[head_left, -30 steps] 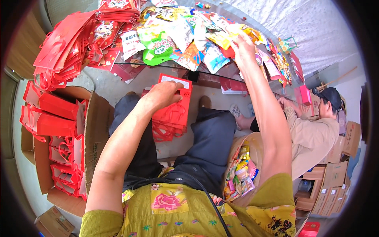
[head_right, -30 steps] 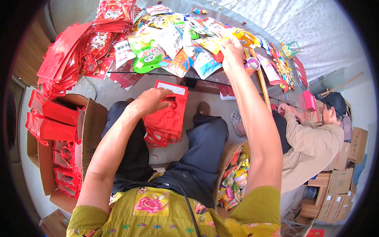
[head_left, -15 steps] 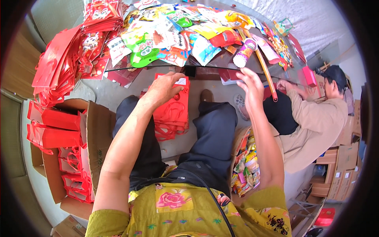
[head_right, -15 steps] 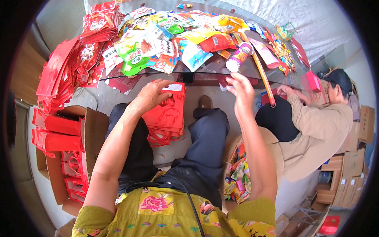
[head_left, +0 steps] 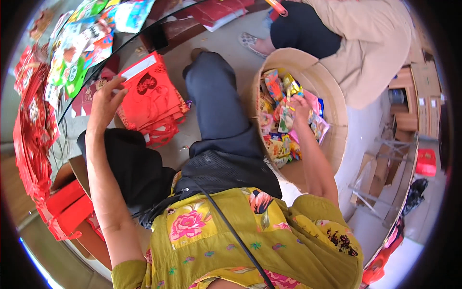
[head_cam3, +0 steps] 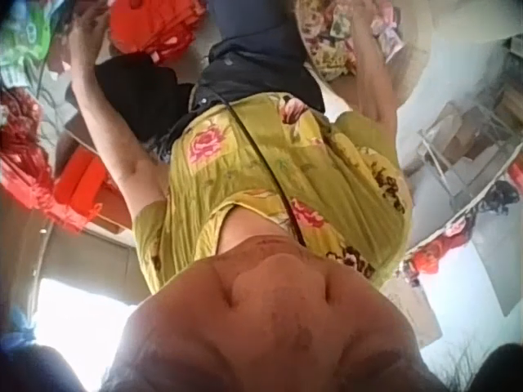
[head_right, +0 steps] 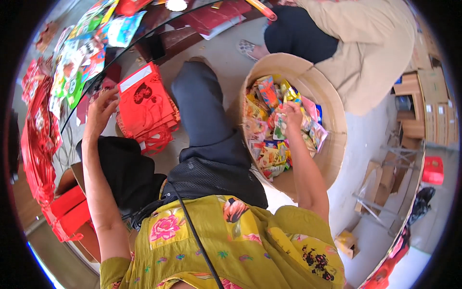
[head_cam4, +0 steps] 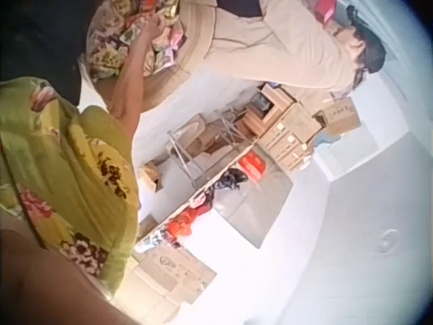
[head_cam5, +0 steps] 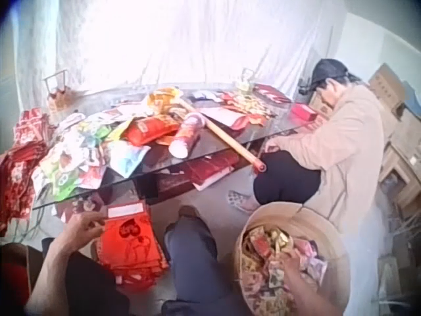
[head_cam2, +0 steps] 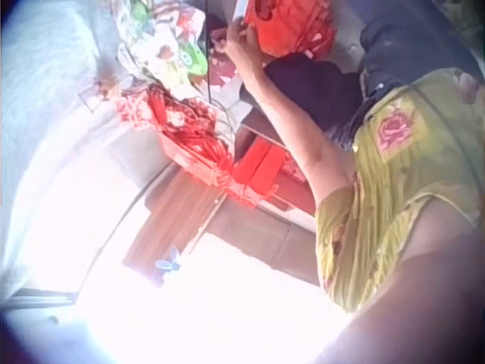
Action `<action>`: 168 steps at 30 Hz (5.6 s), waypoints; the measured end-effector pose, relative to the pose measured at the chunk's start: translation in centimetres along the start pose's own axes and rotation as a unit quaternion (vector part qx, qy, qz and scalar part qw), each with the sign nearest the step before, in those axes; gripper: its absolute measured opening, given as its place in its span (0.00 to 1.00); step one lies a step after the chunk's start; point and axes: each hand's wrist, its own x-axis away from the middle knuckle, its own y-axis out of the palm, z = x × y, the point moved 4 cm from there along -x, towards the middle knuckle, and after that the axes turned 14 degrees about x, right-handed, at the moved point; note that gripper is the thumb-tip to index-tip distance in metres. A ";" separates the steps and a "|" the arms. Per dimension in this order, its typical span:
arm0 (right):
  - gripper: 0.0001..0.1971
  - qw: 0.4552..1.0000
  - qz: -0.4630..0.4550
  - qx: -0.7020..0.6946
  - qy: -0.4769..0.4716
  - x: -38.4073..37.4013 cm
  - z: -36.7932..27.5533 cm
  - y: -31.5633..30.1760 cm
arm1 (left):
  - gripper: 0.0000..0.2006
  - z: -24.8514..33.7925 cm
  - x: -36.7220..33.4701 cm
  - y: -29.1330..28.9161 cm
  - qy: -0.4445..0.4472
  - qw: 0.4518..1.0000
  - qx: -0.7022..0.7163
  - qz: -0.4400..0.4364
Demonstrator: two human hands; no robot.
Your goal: Packing snacks and candies into decorative red gift bags.
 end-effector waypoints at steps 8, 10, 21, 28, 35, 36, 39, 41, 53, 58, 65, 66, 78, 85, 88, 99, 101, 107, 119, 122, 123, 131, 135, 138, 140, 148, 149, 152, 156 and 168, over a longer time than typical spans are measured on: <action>0.11 0.981 -0.042 0.176 -0.072 0.8 8.1 2.0 | 0.16 -0.3 0.1 0.2 -0.051 0.998 -0.023 -0.036; 0.20 0.960 -0.084 0.206 -0.170 1.4 7.4 3.7 | 0.16 -0.5 0.0 0.3 -0.068 0.997 -0.022 -0.039; 0.30 0.783 -0.188 0.535 -0.255 3.7 2.5 8.6 | 0.16 -1.1 0.1 0.5 -0.079 0.994 -0.063 -0.052; 0.25 0.732 -0.285 0.577 -0.224 4.0 4.4 9.6 | 0.16 -0.9 0.3 0.4 -0.065 0.994 -0.072 -0.058; 0.23 0.807 -0.270 0.482 -0.206 4.5 5.2 8.3 | 0.16 -0.5 0.6 0.7 -0.052 0.994 -0.068 -0.073; 0.23 0.809 -0.272 0.471 -0.222 4.3 4.6 7.6 | 0.16 -0.5 0.6 0.6 -0.048 0.993 -0.088 -0.066; 0.19 0.860 -0.241 0.419 -0.163 3.5 2.2 3.7 | 0.15 -0.7 0.6 0.5 -0.040 0.994 -0.085 -0.060; 0.17 0.959 -0.252 0.121 -0.038 3.4 0.2 1.6 | 0.16 -0.9 0.5 0.4 -0.035 0.994 -0.079 -0.064; 0.25 0.914 -0.319 -0.251 -0.015 7.8 -17.7 1.6 | 0.16 -0.5 1.0 -0.2 -0.029 0.997 -0.069 -0.027; 0.25 0.850 -0.469 -0.239 -0.011 12.3 -23.3 10.7 | 0.17 -0.2 2.0 -0.9 -0.008 0.994 -0.110 0.004; 0.22 0.764 -0.626 -0.151 -0.041 17.1 -31.2 24.4 | 0.16 0.1 2.3 -1.3 -0.027 0.991 -0.128 0.008; 0.22 0.768 -0.625 -0.128 -0.053 17.6 -33.3 26.4 | 0.16 0.3 2.3 -1.4 -0.028 0.991 -0.130 0.015; 0.16 0.748 -0.646 -0.123 -0.089 21.6 -34.6 34.3 | 0.17 0.9 2.2 -1.9 -0.040 0.993 -0.112 0.015; 0.13 0.779 -0.616 -0.105 -0.055 17.5 -29.5 33.7 | 0.19 1.2 1.8 -1.5 -0.010 0.993 -0.118 0.031; 0.12 0.787 -0.606 -0.115 -0.034 16.0 -28.5 34.2 | 0.19 1.0 1.5 -1.2 -0.001 0.992 -0.121 0.038; 0.11 0.827 -0.549 -0.120 -0.026 11.9 -25.1 37.6 | 0.17 -2.6 2.1 -2.8 -0.037 0.988 -0.145 0.020; 0.11 0.818 -0.558 -0.129 -0.040 12.2 -25.8 37.2 | 0.17 -2.8 2.9 -3.6 -0.045 0.986 -0.159 0.027; 0.12 0.821 -0.548 -0.152 -0.053 13.0 -27.4 35.5 | 0.17 -3.7 5.4 -4.6 -0.110 0.972 -0.209 -0.013; 0.12 0.830 -0.531 -0.124 -0.118 14.0 -28.2 33.1 | 0.30 -9.6 4.4 8.1 -0.059 0.957 -0.268 -0.096; 0.13 0.841 -0.515 -0.118 -0.115 13.8 -28.4 32.8 | 0.30 -10.0 2.9 8.8 -0.029 0.959 -0.266 -0.093; 0.13 0.840 -0.515 -0.124 -0.116 13.7 -28.5 32.7 | 0.30 -10.0 2.3 8.7 -0.016 0.960 -0.265 -0.091; 0.12 0.829 -0.515 -0.170 -0.140 12.7 -29.1 32.6 | 0.32 -10.5 -1.1 9.5 -0.094 0.958 -0.247 -0.107; 0.12 0.829 -0.516 -0.159 -0.147 12.8 -29.0 32.6 | 0.32 -13.2 -0.9 10.5 -0.165 0.944 -0.286 -0.030; 0.12 0.827 -0.520 -0.148 -0.155 12.8 -28.9 32.5 | 0.24 -16.0 -1.1 10.2 -0.214 0.940 -0.264 0.005; 0.12 0.830 -0.521 -0.140 -0.145 12.7 -28.9 32.5 | 0.18 -17.4 -1.3 9.6 -0.232 0.945 -0.230 -0.011; 0.11 0.822 -0.530 -0.138 -0.155 12.9 -29.0 32.7 | 0.08 -17.4 0.1 7.4 -0.317 0.948 -0.007 -0.002; 0.11 0.824 -0.528 -0.133 -0.157 12.9 -29.0 32.8 | 0.08 -17.1 0.5 7.6 -0.341 0.933 0.114 0.013; 0.12 0.828 -0.524 -0.121 -0.157 13.0 -28.8 32.8 | 0.07 -15.9 1.2 8.0 -0.361 0.896 0.256 0.042; 0.12 0.825 -0.524 -0.110 -0.180 13.2 -28.7 32.6 | 0.07 -13.8 1.3 7.3 -0.338 0.896 0.287 0.032; 0.10 0.801 -0.492 0.118 -0.319 14.5 -27.9 33.8 | 0.08 -3.2 0.8 2.5 -0.144 0.929 0.330 0.087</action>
